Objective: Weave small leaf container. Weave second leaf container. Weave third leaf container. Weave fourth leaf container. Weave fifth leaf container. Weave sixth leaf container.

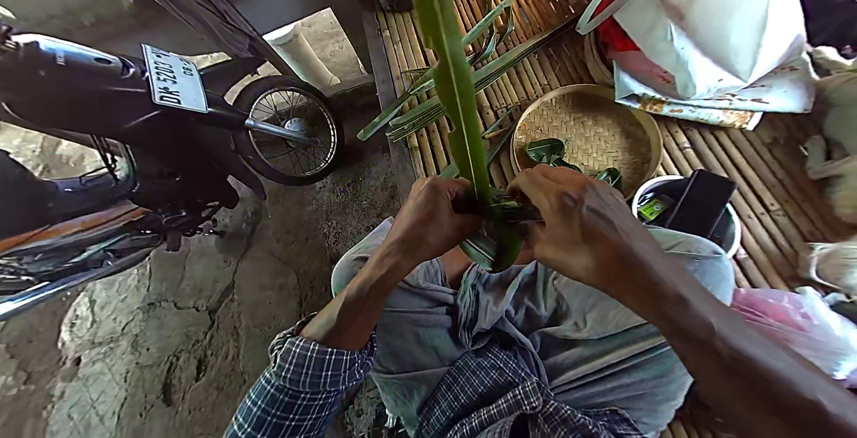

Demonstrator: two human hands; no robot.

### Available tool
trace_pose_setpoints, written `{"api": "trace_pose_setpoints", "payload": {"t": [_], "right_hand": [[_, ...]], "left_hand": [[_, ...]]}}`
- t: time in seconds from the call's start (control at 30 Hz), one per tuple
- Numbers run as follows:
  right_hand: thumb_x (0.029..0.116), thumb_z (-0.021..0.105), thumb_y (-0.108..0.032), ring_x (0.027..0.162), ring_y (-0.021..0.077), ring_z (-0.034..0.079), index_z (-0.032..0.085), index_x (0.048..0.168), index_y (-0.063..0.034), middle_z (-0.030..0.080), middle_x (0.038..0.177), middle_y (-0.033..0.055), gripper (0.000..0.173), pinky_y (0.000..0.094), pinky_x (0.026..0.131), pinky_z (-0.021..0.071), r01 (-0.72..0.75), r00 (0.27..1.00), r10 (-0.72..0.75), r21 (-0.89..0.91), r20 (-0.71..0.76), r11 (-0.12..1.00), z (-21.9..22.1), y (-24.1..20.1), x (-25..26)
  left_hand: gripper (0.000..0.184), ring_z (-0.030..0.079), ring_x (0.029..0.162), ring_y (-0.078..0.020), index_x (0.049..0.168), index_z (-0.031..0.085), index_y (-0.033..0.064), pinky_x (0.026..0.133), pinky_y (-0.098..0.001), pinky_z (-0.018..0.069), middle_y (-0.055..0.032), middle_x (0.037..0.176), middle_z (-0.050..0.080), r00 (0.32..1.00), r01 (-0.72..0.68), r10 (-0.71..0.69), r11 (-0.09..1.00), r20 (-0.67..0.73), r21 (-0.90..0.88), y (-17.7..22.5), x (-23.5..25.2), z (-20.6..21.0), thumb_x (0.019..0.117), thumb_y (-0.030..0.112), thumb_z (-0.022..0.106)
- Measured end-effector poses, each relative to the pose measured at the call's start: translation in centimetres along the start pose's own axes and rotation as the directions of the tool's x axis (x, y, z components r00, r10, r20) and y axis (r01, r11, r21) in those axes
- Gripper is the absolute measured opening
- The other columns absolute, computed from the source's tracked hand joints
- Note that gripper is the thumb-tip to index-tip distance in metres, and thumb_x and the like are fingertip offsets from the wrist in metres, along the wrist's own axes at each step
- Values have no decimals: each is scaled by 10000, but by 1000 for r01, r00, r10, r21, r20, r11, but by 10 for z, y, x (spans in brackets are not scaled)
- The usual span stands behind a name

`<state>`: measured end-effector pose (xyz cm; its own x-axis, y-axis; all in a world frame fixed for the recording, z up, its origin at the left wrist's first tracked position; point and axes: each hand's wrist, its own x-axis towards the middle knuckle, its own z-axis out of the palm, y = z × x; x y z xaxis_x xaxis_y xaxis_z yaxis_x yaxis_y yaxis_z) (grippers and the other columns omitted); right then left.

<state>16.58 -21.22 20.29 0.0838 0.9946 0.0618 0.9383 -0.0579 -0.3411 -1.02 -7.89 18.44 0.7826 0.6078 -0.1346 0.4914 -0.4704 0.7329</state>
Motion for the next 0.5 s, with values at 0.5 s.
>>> {"api": "trace_pose_setpoints", "payload": {"t": [0.5], "right_hand": [[799,834,-333,847,169,662,691,987,-211,656,913,-34,265,448,696,563,-151,955,129,63,267,986,-9,6,3]], "left_hand": [[161,611,610,-47,714,717,180,563,-317,507,72,677,670,986,-126,111,984,121,123,17,4,7,838,127,805]]}}
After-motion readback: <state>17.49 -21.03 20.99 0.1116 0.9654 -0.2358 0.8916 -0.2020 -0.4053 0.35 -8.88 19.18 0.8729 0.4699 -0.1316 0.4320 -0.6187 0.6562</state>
